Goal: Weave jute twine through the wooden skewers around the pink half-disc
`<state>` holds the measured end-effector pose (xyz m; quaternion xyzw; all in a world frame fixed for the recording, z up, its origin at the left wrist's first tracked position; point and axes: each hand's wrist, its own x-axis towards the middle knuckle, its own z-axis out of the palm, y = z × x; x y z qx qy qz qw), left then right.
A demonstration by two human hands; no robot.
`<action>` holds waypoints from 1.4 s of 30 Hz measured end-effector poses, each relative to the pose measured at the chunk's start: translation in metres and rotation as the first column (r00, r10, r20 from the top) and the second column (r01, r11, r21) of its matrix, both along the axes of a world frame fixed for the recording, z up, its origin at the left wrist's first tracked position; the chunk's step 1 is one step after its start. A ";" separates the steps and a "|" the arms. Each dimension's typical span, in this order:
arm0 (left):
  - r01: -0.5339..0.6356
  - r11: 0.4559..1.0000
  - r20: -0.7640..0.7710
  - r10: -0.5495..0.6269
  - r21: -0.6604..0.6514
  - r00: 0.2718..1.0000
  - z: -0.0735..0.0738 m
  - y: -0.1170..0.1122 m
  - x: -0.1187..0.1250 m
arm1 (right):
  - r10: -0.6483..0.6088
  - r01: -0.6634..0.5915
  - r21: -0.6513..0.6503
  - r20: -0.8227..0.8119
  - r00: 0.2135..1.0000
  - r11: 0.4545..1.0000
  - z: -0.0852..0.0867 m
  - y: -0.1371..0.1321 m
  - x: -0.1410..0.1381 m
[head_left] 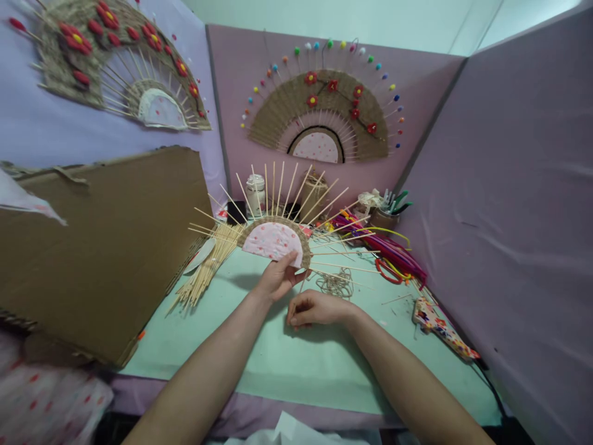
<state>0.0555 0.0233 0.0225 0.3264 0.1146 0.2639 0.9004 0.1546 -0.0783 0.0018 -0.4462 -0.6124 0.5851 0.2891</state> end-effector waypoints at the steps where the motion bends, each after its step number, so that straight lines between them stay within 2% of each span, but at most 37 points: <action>1: -0.004 1.000 -0.004 0.004 0.005 1.000 0.000 0.000 0.000 | 0.009 -0.009 0.001 0.004 1.000 1.000 0.001 -0.001 0.000; 10: -0.052 0.998 -0.016 0.053 0.036 0.998 -0.002 0.003 0.002 | 0.022 -0.023 0.014 0.026 0.999 1.000 0.010 -0.007 0.001; 16: -0.164 0.984 -0.063 0.169 0.076 0.984 -0.004 0.006 0.004 | -0.007 0.003 0.032 0.109 0.994 0.999 0.041 -0.024 0.010; 19: -0.217 0.972 -0.070 0.223 0.088 0.972 -0.005 0.009 0.005 | -0.133 0.120 0.102 0.143 0.981 0.988 0.056 -0.039 0.024; 21: -0.239 0.968 -0.079 0.245 0.074 0.966 -0.006 0.011 0.005 | -0.350 0.322 0.208 0.114 0.930 0.924 0.060 -0.047 0.037; 22: -0.248 0.967 -0.089 0.254 0.064 0.963 -0.006 0.012 0.005 | -0.476 0.440 0.272 0.081 0.876 0.856 0.060 -0.051 0.045; 24: -0.258 0.965 -0.113 0.263 0.055 0.958 -0.007 0.014 0.006 | -0.696 0.638 0.381 0.021 0.718 0.669 0.058 -0.056 0.062; 26: -0.257 0.965 -0.129 0.263 0.057 0.956 -0.008 0.014 0.006 | -0.833 0.733 0.467 0.016 0.552 0.495 0.053 -0.059 0.078; 27: -0.253 0.966 -0.130 0.259 0.059 0.957 -0.008 0.014 0.007 | -0.874 0.751 0.499 0.028 0.486 0.433 0.051 -0.059 0.085; 28: -0.248 0.967 -0.125 0.254 0.059 0.959 -0.008 0.014 0.007 | -0.898 0.757 0.521 0.044 0.437 0.394 0.049 -0.060 0.090; 29: -0.246 0.968 -0.119 0.251 0.055 0.961 -0.008 0.014 0.007 | -0.912 0.759 0.534 0.059 0.407 0.373 0.047 -0.061 0.095; 31: -0.252 0.967 -0.110 0.255 0.041 0.961 -0.008 0.014 0.007 | -0.914 0.758 0.531 0.090 0.396 0.380 0.046 -0.063 0.100; 36: -0.255 0.967 -0.099 0.254 -0.004 0.962 -0.007 0.016 0.006 | -0.875 0.748 0.460 0.179 0.449 0.478 0.045 -0.066 0.102; 38: -0.232 0.972 -0.100 0.228 -0.027 0.968 -0.006 0.017 0.006 | -0.871 0.748 0.450 0.199 0.449 0.488 0.042 -0.062 0.102; 40: -0.182 0.982 -0.107 0.176 -0.047 0.979 -0.005 0.016 0.005 | -0.884 0.748 0.473 0.214 0.415 0.465 0.036 -0.055 0.103; 42: -0.106 0.992 -0.114 0.099 -0.062 0.989 -0.004 0.013 0.004 | -0.912 0.750 0.521 0.195 0.360 0.407 0.028 -0.045 0.102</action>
